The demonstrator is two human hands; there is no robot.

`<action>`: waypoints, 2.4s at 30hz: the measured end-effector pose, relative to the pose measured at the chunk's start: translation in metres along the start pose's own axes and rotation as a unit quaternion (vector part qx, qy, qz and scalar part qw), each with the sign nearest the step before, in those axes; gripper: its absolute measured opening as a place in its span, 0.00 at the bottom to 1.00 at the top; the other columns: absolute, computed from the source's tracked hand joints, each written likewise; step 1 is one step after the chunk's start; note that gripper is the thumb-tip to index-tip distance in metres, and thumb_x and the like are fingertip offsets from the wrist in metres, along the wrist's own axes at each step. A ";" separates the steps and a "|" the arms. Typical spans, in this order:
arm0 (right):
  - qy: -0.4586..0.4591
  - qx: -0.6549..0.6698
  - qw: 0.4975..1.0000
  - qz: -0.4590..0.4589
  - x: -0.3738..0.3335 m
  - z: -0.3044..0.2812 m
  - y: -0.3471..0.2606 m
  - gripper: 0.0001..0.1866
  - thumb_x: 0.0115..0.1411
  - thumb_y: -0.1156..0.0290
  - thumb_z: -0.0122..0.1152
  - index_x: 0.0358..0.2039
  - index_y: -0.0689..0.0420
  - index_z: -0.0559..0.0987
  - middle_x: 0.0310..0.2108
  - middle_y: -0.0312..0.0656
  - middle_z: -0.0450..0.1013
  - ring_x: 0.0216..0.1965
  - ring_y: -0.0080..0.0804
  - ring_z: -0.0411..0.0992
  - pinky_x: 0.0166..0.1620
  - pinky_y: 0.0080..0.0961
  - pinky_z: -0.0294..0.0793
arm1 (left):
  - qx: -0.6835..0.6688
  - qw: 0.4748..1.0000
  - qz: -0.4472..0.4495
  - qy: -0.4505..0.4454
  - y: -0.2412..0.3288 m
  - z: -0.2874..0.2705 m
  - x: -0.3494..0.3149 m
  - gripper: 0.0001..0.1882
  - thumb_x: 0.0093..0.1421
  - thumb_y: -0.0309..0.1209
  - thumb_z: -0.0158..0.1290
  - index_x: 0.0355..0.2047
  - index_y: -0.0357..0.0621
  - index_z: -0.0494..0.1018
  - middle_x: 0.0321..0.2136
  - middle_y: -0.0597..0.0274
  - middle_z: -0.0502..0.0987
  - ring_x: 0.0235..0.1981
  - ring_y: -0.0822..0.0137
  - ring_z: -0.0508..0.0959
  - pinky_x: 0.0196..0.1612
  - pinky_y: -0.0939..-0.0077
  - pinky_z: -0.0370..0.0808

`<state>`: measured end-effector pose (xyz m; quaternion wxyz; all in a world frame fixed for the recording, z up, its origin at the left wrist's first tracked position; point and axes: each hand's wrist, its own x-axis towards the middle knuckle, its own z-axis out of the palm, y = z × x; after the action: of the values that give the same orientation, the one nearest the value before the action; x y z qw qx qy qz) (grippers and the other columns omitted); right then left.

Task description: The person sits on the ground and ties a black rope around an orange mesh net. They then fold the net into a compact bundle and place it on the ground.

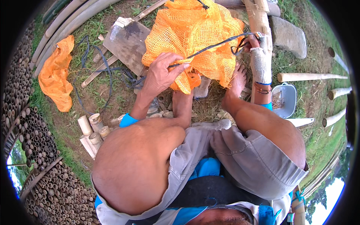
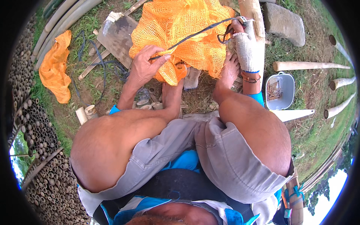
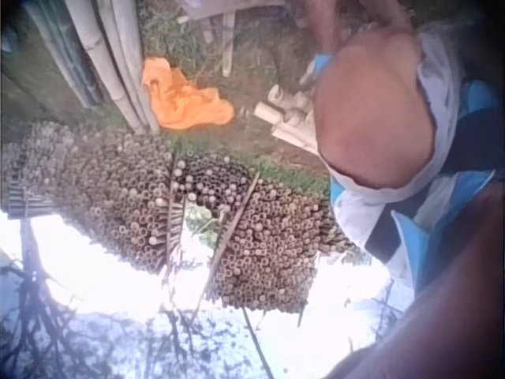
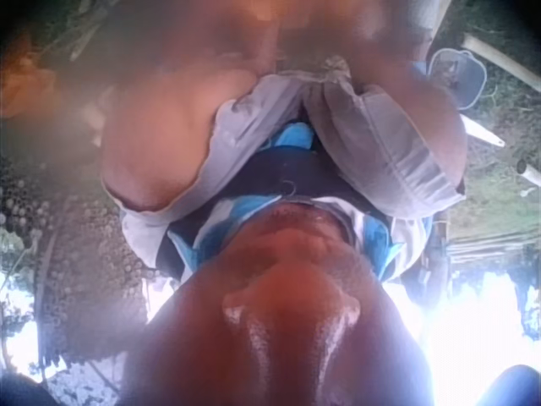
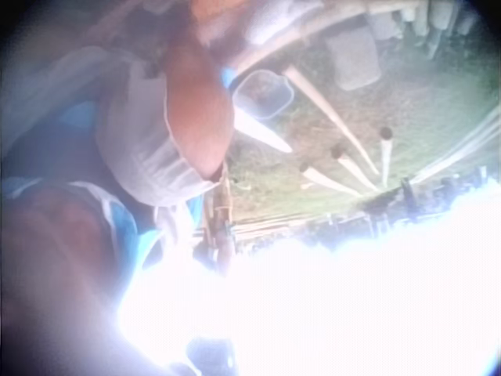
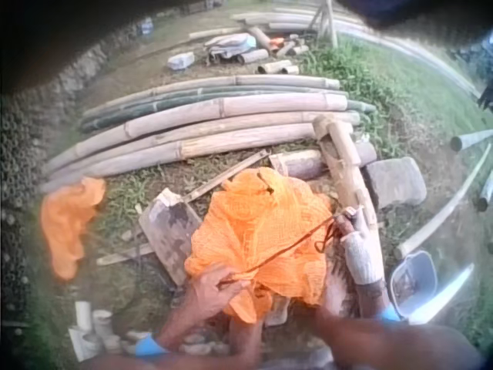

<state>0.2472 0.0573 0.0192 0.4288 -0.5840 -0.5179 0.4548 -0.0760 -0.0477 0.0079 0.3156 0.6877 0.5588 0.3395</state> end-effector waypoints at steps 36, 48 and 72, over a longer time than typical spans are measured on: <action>-0.250 -0.208 0.911 -0.255 -0.017 0.070 -0.047 0.24 0.68 0.72 0.66 0.64 0.52 0.78 0.42 0.47 0.75 0.43 0.45 0.77 0.51 0.40 0.78 | -0.177 0.976 -0.126 -0.026 0.040 -0.036 0.028 0.13 0.71 0.29 0.63 0.52 0.36 0.78 0.39 0.54 0.88 0.40 0.72 0.86 0.44 0.74 0.81; -0.038 0.024 0.998 0.044 0.010 0.019 0.029 0.12 0.77 0.62 0.60 0.54 0.53 0.75 0.34 0.28 0.69 0.33 0.15 0.66 0.37 0.17 0.68 | -0.075 0.984 -0.123 0.106 -0.002 -0.084 -0.006 0.09 0.70 0.29 0.64 0.46 0.37 0.86 0.40 0.60 0.88 0.40 0.75 0.84 0.45 0.76 0.80; -0.230 -0.243 0.928 -0.160 -0.023 0.060 -0.003 0.12 0.58 0.75 0.62 0.43 0.57 0.77 0.38 0.50 0.73 0.38 0.53 0.77 0.44 0.42 0.77 | -0.171 0.937 -0.101 0.287 0.011 -0.128 -0.037 0.10 0.75 0.29 0.58 0.52 0.37 0.81 0.47 0.53 0.87 0.45 0.70 0.84 0.55 0.71 0.80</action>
<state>0.1873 0.0363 0.0108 0.2097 -0.4585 -0.7840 0.3621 -0.1798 -0.0793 0.0853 0.2877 0.4366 0.6257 0.5789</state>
